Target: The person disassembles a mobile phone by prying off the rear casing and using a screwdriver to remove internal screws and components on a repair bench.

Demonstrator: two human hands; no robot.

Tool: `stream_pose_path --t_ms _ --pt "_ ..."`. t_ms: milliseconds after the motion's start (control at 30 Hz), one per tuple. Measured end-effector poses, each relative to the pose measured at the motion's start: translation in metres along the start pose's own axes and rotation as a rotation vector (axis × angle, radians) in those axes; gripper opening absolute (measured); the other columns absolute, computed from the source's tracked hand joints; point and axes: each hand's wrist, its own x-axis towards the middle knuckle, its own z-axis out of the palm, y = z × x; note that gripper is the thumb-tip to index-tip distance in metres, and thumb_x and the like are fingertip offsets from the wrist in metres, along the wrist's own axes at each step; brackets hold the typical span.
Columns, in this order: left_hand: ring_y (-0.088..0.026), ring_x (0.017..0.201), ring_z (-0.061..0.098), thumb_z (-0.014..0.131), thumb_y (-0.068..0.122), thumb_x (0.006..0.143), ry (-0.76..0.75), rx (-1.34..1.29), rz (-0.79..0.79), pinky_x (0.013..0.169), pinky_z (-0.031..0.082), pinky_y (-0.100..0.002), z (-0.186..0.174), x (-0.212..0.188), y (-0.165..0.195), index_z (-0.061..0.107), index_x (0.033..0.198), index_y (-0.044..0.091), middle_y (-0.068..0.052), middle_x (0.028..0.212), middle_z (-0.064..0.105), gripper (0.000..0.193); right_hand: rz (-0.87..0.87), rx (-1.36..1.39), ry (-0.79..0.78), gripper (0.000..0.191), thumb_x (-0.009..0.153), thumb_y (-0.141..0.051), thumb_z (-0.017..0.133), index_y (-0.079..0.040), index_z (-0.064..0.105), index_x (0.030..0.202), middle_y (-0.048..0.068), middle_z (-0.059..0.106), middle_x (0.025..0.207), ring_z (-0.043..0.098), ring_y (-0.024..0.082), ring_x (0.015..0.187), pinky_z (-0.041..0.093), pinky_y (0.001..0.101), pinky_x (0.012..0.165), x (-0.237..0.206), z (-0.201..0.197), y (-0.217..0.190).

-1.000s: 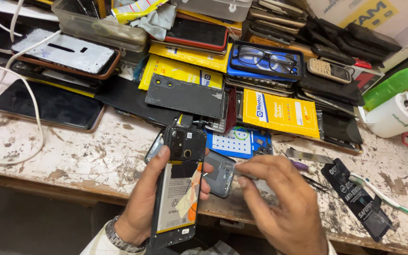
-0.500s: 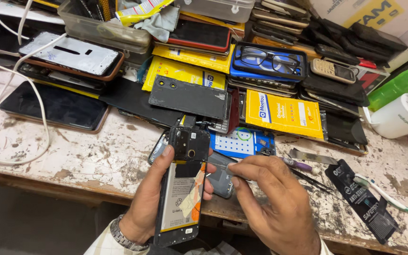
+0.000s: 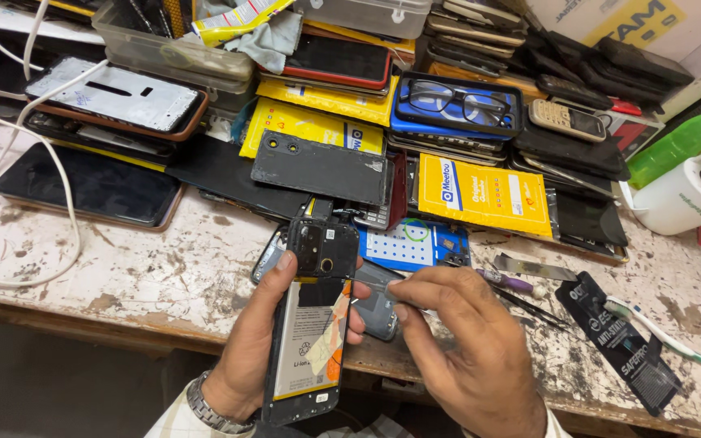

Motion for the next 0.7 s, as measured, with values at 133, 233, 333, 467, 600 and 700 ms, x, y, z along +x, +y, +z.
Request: stream_pose_path --t_ms 133,233,333,467,600,700 --pt "-0.020 0.083 0.073 0.034 0.060 0.100 0.022 -0.004 0.010 0.073 0.062 -0.034 0.001 0.000 0.001 0.061 0.129 -0.004 -0.018 0.107 0.071 0.075 -0.012 0.004 0.013 0.024 0.084 -0.002 0.078 -0.005 0.072 0.107 0.008 0.070 0.106 0.073 0.019 0.097 0.059 0.0306 0.082 0.000 0.002 0.000" --pt "-0.020 0.083 0.073 0.034 0.060 0.099 0.029 -0.005 0.012 0.073 0.062 -0.034 0.003 0.000 0.001 0.060 0.130 -0.001 -0.016 0.108 0.071 0.074 -0.011 -0.006 0.018 0.024 0.084 -0.002 0.077 -0.005 0.072 0.107 0.008 0.070 0.107 0.073 0.020 0.099 0.059 0.0313 0.083 -0.001 -0.001 -0.001" --pt "-0.021 0.083 0.073 0.034 0.060 0.100 0.028 0.002 0.012 0.072 0.062 -0.034 0.004 -0.002 0.002 0.061 0.130 -0.003 -0.018 0.108 0.071 0.075 0.014 -0.022 0.020 0.023 0.085 -0.003 0.077 -0.005 0.072 0.107 0.008 0.071 0.107 0.073 0.020 0.099 0.059 0.0319 0.083 -0.001 -0.002 0.000" --pt "-0.021 0.080 0.073 0.033 0.059 0.099 0.073 -0.025 0.003 0.069 0.062 -0.034 0.007 -0.005 0.001 0.061 0.127 0.000 -0.018 0.107 0.071 0.072 0.039 -0.087 0.004 0.021 0.084 -0.004 0.076 -0.005 0.073 0.105 0.009 0.071 0.106 0.072 0.023 0.097 0.058 0.0335 0.083 0.000 -0.005 0.004" --pt "-0.020 0.078 0.073 0.034 0.059 0.101 0.092 -0.027 -0.082 0.070 0.062 -0.034 0.010 -0.008 0.000 0.064 0.124 -0.005 -0.020 0.105 0.073 0.075 0.018 -0.148 -0.055 0.022 0.084 -0.004 0.075 -0.003 0.071 0.106 0.011 0.068 0.106 0.070 0.026 0.099 0.056 0.0362 0.085 0.000 -0.005 0.009" --pt "-0.020 0.076 0.073 0.034 0.057 0.095 0.135 0.000 -0.122 0.070 0.062 -0.033 0.012 -0.011 -0.001 0.064 0.121 -0.003 -0.014 0.107 0.078 0.072 -0.014 -0.140 -0.106 0.023 0.085 -0.005 0.075 -0.004 0.070 0.107 0.010 0.068 0.105 0.070 0.025 0.101 0.057 0.0361 0.086 -0.003 0.001 0.009"
